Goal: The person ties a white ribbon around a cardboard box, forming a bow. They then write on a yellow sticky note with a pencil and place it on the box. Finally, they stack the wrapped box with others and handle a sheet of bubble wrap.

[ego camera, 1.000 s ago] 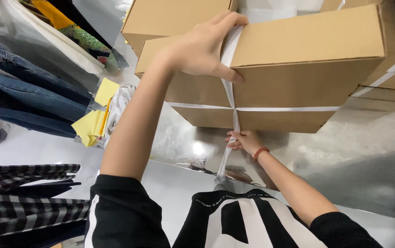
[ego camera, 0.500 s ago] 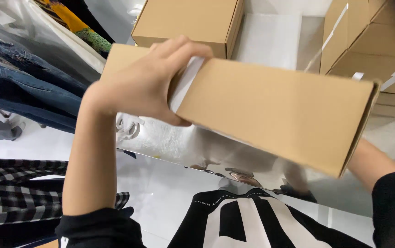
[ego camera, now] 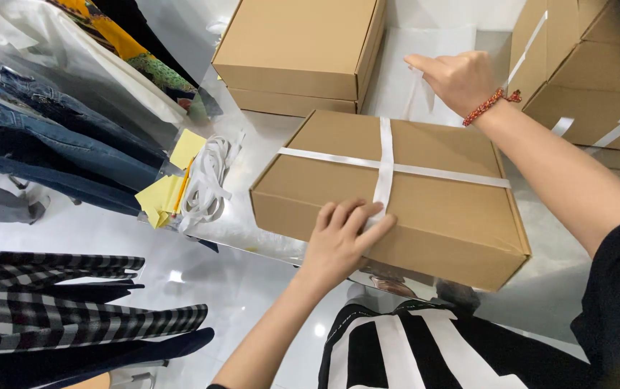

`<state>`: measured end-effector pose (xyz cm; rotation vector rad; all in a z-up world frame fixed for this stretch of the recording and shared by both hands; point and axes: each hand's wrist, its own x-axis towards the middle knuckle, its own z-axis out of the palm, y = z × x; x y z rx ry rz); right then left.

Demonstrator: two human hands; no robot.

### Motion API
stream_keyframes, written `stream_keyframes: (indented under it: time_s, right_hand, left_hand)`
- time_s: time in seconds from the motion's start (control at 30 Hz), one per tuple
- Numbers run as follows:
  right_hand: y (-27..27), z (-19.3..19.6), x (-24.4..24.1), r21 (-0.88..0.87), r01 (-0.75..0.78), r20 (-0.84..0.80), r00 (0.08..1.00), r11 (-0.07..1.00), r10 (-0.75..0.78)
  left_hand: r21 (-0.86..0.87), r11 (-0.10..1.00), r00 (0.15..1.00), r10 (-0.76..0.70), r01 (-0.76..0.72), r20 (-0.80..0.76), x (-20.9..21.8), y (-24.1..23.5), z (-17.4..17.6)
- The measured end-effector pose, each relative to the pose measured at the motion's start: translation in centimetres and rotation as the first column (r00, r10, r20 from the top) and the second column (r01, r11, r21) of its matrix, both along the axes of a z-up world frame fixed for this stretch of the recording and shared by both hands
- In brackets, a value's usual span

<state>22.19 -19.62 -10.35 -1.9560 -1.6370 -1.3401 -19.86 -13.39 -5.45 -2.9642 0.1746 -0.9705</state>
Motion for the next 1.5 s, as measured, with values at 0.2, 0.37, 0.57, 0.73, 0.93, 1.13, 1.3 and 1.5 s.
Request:
stream_keyframes:
  time_s: [0.2,0.37,0.57,0.73,0.93,1.13,1.3,1.5]
  right_hand:
    - [-3.8,-1.1,-4.4,0.02,-0.086,-0.084,0.993,0.996,0.088]
    - [-7.4,0.3,-12.7,0.032,-0.272,-0.471,0.845,0.962,0.254]
    - [-12.6,-4.4,-20.6,-0.018,-0.305,-0.692,0.691,0.952,0.209]
    - [-15.7,-7.7,-26.7,0.015,-0.295,-0.87,0.467,0.955,0.158]
    - [-17.7,-9.5,-28.3,0.04,-0.187,-0.919,0.38,0.982,0.109]
    - [-18.8,-6.9,-21.5,0.071,0.218,-0.902,0.43,0.973,-0.03]
    - [-21.0,-14.9,-13.3,-0.06,0.491,-0.956,-0.28,0.869,0.093]
    - [-19.5,-11.0,-16.1,-0.248,0.513,-0.825,-0.557,0.822,0.098]
  left_hand:
    - [0.085,0.984,0.979,0.142,-0.156,0.149,0.8,-3.4,-10.5]
    - [-0.011,0.998,0.99,0.068,-0.068,0.121,1.1,-6.1,-20.5]
    - [-0.119,0.992,0.995,0.059,-0.049,0.083,2.9,-6.6,-19.3]
    - [-0.303,0.952,0.999,0.046,-0.046,-0.007,3.0,-5.7,-16.6]
    - [-0.377,0.925,0.993,0.003,-0.047,-0.118,3.9,-3.6,-16.6]
    - [-0.469,0.858,0.976,0.154,-0.21,-0.155,3.3,3.4,-13.7]
    - [-0.815,-0.08,0.756,0.333,-0.574,-0.564,2.2,11.4,-16.0]
    - [-0.647,-0.664,0.848,0.039,-0.373,-0.529,2.6,13.7,-21.1]
